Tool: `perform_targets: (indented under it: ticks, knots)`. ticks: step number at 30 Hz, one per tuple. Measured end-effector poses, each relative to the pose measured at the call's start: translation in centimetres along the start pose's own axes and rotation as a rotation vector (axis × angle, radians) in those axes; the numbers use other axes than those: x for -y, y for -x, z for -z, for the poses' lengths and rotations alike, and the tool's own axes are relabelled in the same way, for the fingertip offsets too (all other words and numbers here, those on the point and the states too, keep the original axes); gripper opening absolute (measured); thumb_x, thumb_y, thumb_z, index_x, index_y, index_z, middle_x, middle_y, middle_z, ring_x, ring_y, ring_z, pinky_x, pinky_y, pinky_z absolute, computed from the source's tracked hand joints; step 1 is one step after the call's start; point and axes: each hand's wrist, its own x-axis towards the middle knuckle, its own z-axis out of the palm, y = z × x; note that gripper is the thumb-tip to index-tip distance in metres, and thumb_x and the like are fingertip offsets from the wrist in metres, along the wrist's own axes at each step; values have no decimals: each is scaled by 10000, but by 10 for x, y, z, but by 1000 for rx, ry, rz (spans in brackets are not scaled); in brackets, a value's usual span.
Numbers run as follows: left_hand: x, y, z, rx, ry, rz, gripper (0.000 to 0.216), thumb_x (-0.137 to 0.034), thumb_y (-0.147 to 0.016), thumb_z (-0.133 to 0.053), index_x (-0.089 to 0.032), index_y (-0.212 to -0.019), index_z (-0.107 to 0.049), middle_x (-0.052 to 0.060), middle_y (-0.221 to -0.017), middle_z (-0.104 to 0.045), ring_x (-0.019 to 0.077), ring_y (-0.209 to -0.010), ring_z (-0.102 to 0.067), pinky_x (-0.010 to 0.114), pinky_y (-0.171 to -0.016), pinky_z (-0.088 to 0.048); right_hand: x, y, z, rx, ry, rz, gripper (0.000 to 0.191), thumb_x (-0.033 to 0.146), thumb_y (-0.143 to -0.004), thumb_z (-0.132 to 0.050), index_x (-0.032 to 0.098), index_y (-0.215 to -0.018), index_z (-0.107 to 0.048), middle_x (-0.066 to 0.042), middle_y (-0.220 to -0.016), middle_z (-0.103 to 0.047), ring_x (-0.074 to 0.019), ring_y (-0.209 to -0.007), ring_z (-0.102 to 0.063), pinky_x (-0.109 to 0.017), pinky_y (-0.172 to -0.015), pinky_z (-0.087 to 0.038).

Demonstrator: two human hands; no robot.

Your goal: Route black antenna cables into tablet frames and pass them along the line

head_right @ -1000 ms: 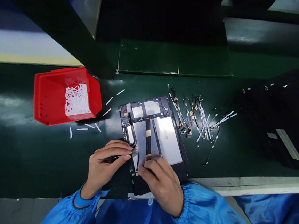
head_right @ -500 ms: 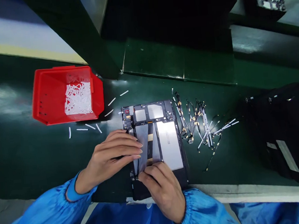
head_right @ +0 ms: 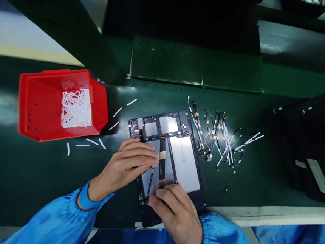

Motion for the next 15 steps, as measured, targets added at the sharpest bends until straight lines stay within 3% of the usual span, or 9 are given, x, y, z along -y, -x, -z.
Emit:
perform_targets:
  ticks: [6,11,15]
  knots:
    - [-2,-1,1,-8,-18,-4,120,-200,-903,-631,-271,-960,-708,-55,-986,-770,135,-1017,-678,327,-1014,-388,-1,0,-1,12,24,10,164,122,-932,-564,183,-1059,-649,-47,-965,-659,-186,-977,-583,-323,-872,-531]
    - [-2,-1,1,15,-32,3,138,-186,-900,-634,-272,-983,-704,-55,-1017,-764,140,-1044,-666,335,-1028,-372,-3,0,-1,4,72,81,208,86,-929,-557,152,-1110,-636,-48,-1265,-638,-177,-1014,-567,-318,-897,-538]
    - [0,1,-1,10,-26,6,144,-177,-891,-647,-269,-989,-699,-57,-1024,-760,139,-1057,-659,336,-1041,-363,-3,0,0,23,104,87,183,98,-931,-563,146,-1085,-649,-20,-1316,-617,-172,-1013,-554,-313,-907,-544]
